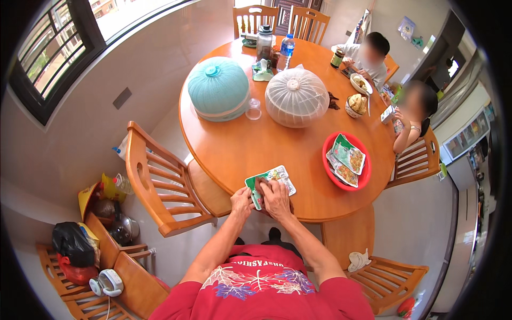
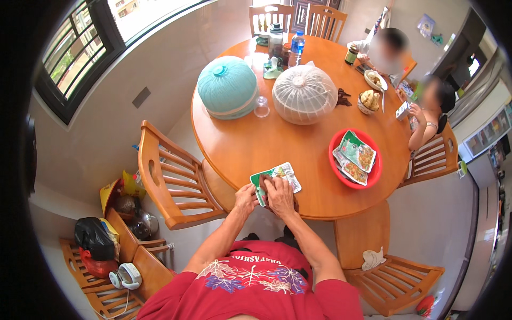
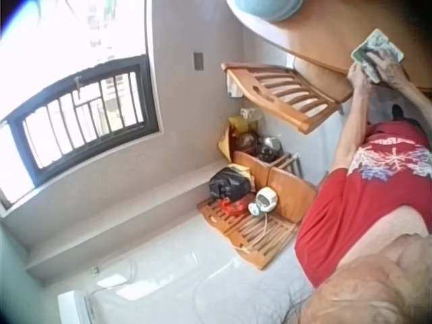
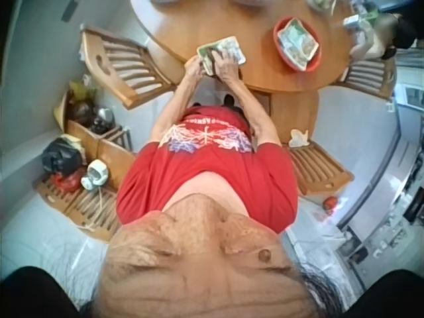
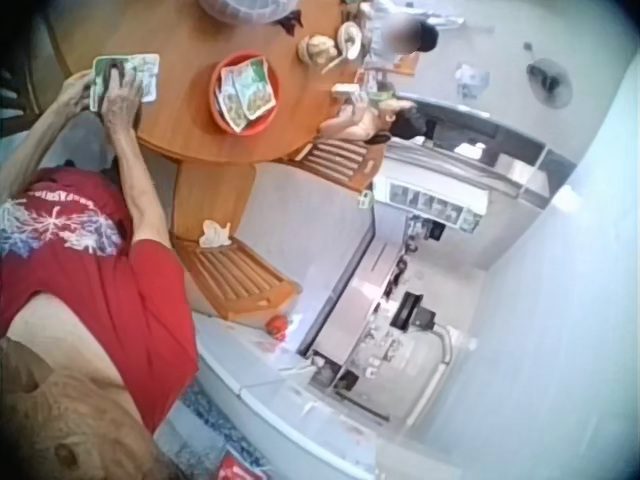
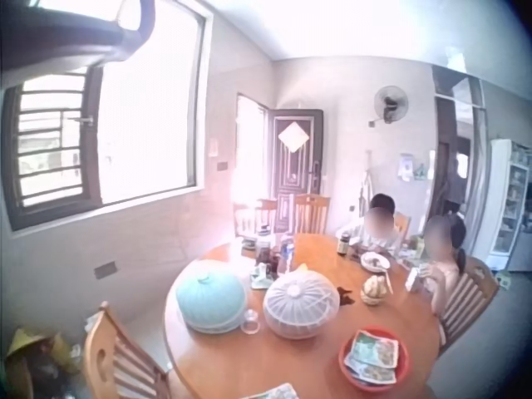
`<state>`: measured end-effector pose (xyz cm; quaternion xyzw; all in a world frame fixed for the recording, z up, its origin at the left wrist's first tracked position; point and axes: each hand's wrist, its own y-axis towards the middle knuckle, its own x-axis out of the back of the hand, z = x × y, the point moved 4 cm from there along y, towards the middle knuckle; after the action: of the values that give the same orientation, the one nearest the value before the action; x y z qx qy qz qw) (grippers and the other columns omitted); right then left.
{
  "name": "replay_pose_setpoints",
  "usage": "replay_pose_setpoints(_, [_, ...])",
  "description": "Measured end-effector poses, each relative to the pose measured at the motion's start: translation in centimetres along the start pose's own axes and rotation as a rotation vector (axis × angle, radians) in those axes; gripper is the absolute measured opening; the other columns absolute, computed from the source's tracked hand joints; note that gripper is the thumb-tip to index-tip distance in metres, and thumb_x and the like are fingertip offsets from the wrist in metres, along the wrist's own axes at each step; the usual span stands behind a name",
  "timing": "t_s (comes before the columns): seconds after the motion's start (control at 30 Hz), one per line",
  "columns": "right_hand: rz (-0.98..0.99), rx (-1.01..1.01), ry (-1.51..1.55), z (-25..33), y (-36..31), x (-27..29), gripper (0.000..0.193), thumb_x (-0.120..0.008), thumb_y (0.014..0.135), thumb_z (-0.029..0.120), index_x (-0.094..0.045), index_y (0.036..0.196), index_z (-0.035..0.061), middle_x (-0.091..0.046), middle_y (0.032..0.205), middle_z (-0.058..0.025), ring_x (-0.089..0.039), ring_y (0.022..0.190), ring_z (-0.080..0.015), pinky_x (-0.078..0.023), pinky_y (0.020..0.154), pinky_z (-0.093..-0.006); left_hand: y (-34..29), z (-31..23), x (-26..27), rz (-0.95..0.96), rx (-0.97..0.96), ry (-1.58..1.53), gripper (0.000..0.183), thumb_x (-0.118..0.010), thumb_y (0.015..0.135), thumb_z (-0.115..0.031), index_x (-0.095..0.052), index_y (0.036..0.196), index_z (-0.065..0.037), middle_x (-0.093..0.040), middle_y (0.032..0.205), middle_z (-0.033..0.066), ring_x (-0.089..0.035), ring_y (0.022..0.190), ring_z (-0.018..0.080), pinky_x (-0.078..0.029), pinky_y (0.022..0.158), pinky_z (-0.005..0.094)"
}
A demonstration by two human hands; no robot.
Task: The person wipes the surface of several small food packets with a cloth, one by one, and places them into a red bowl. The person then wipes a small wooden side table.
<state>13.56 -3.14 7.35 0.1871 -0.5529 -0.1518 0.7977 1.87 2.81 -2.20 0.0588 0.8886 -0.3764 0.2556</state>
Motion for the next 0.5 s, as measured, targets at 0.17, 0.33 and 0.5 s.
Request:
replay_pose_setpoints(0.17, [-0.199,-0.293,-0.202,-2.1,1.1,-1.2,0.032,-0.058,0.082,0.014,-0.061,0.114,0.0097,-0.054,0.107,-0.0130,-0.052,0.095,-0.0334,-0.043,0.081,-0.0451,-0.6,-0.1,-0.4,-0.051,-0.022,0.055,0.020,-0.049,0.098,-0.015,-0.052,0.115,-0.005,-0.064,0.095,0.0069,-0.068,0.079,0.0236,-0.060,0.059,0.0389])
replay_pose_setpoints(0.33, [-0.172,-0.615,-0.275,-6.7,1.8,-0.6,0.027,-0.058,0.084,0.017,-0.061,0.109,0.0077,-0.053,0.102,-0.0152,-0.052,0.093,-0.0361,-0.043,0.081,-0.0469,-1.0,-0.1,-0.3,-0.031,-0.024,0.019,0.022,-0.053,0.096,-0.017,-0.054,0.113,-0.003,-0.062,0.093,0.0047,-0.068,0.076,0.0202,-0.058,0.055,0.0345])
replay_pose_setpoints(0.5, [-0.265,-0.453,-0.177,-4.3,2.1,-0.2,0.025,-0.058,0.083,0.016,-0.063,0.107,0.0084,-0.053,0.102,-0.0150,-0.052,0.092,-0.0352,-0.043,0.080,-0.0462,-2.2,-1.5,-1.7,0.036,0.092,-0.039,0.028,-0.056,0.095,-0.024,-0.055,0.114,-0.004,-0.065,0.101,0.0090,-0.068,0.079,0.0230,-0.058,0.060,0.0378])
